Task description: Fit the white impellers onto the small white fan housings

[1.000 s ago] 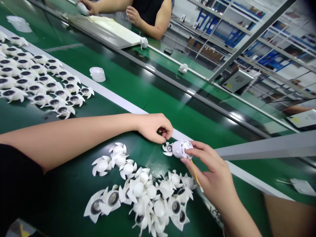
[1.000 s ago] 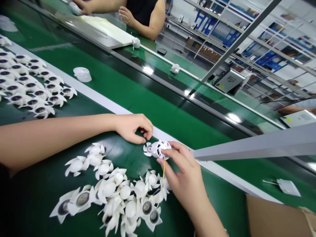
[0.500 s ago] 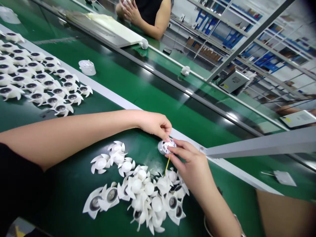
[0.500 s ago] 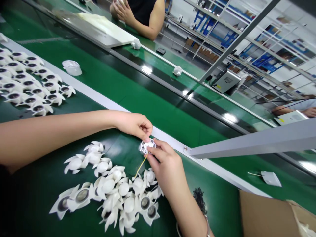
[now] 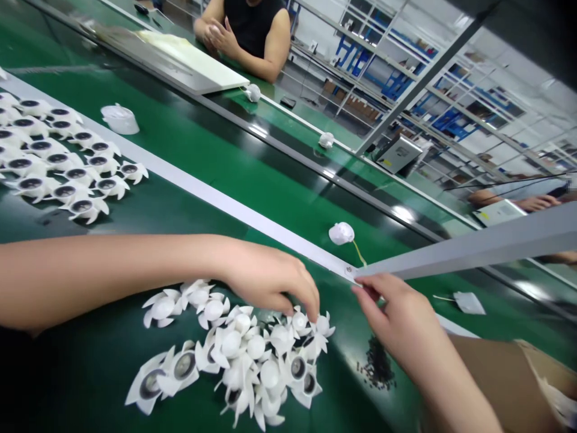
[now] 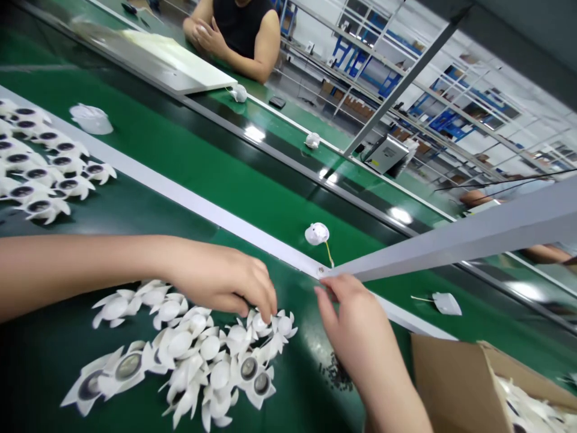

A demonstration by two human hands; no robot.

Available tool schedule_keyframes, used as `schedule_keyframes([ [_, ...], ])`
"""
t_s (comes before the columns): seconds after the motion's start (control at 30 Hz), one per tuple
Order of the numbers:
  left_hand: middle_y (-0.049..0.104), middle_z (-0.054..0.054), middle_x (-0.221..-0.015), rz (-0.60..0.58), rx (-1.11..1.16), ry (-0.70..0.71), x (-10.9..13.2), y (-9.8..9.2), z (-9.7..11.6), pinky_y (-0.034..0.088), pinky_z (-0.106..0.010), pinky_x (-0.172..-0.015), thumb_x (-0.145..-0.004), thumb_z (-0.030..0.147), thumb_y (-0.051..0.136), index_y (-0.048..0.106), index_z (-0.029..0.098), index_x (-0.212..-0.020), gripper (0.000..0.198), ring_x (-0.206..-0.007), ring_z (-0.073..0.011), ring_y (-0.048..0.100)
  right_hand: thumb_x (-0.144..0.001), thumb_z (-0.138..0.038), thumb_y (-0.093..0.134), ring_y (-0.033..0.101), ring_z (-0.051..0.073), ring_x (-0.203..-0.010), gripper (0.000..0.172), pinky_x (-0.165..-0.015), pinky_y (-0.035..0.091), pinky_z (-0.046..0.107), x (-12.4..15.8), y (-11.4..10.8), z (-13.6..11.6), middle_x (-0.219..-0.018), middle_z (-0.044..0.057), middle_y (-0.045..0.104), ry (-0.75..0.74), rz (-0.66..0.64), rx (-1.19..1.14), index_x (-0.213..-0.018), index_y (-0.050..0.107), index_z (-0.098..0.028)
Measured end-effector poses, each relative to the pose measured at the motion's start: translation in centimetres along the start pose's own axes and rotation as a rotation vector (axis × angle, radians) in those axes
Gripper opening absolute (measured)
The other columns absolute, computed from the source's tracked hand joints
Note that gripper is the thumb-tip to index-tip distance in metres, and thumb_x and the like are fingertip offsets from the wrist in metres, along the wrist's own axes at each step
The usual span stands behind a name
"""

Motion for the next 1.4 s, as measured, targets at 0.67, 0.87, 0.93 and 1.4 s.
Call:
schedule_keyframes([
  [0.67,0.062,-0.006,-0.135,0.088,-0.292,-0.324,0.3,-0.4,-4.2,0.043,-0.027,-0.085,-0.101,0.039,0.04,0.048,0.031,-0.144,0.045,-0.114,-0.0223,0.06,-0.094,-0.022,0.056,0.062,0.022,-0.081,0.011,-0.07,0.053,0.035,12.7,0.1,0.3,-0.089,0.008,0.063,0.039,0.025,-0.057,-0.098,0.066,-0.02],
  [0.87,0.071,-0.005,-0.099,0.16,-0.248,-0.539,0.9,-0.9,-5.1,0.039,-0.025,-0.06,-0.101,0.045,0.034,0.035,0.03,-0.15,0.052,-0.066,-0.0149,0.061,-0.097,-0.017,0.05,0.056,0.021,-0.077,0.015,-0.071,0.044,0.037,12.9,1.4,-1.1,-0.089,0.009,0.063,-0.043,-0.047,0.116,-0.095,0.065,-0.017],
  [0.93,0.07,-0.006,-0.107,0.214,-0.261,-0.537,1.0,-1.4,-5.1,0.041,-0.025,-0.067,-0.099,0.045,0.038,0.043,0.028,-0.146,0.05,-0.079,-0.0164,0.063,-0.099,-0.018,0.046,0.055,0.021,-0.077,0.019,-0.07,0.041,0.037,12.9,1.4,-1.5,-0.089,0.009,0.063,-0.092,-0.029,0.19,-0.094,0.065,-0.016],
  [1.4,0.068,-0.001,-0.111,0.09,-0.401,-0.157,0.4,-1.6,-5.4,0.041,-0.023,-0.069,-0.073,0.046,0.08,0.072,0.025,-0.11,0.043,-0.084,-0.014,0.062,-0.096,-0.02,0.05,0.06,0.017,-0.078,0.014,-0.069,0.048,0.027,6.2,0.3,-4.0,-0.085,0.004,0.061,0.141,0.104,-0.36,-0.086,0.06,-0.021],
])
Point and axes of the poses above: each hand's wrist, its own x-axis away from the middle knuckle, its own y-axis out of the palm, z = x × y, the point moved 6 cm from there along -x, towards the middle knuckle
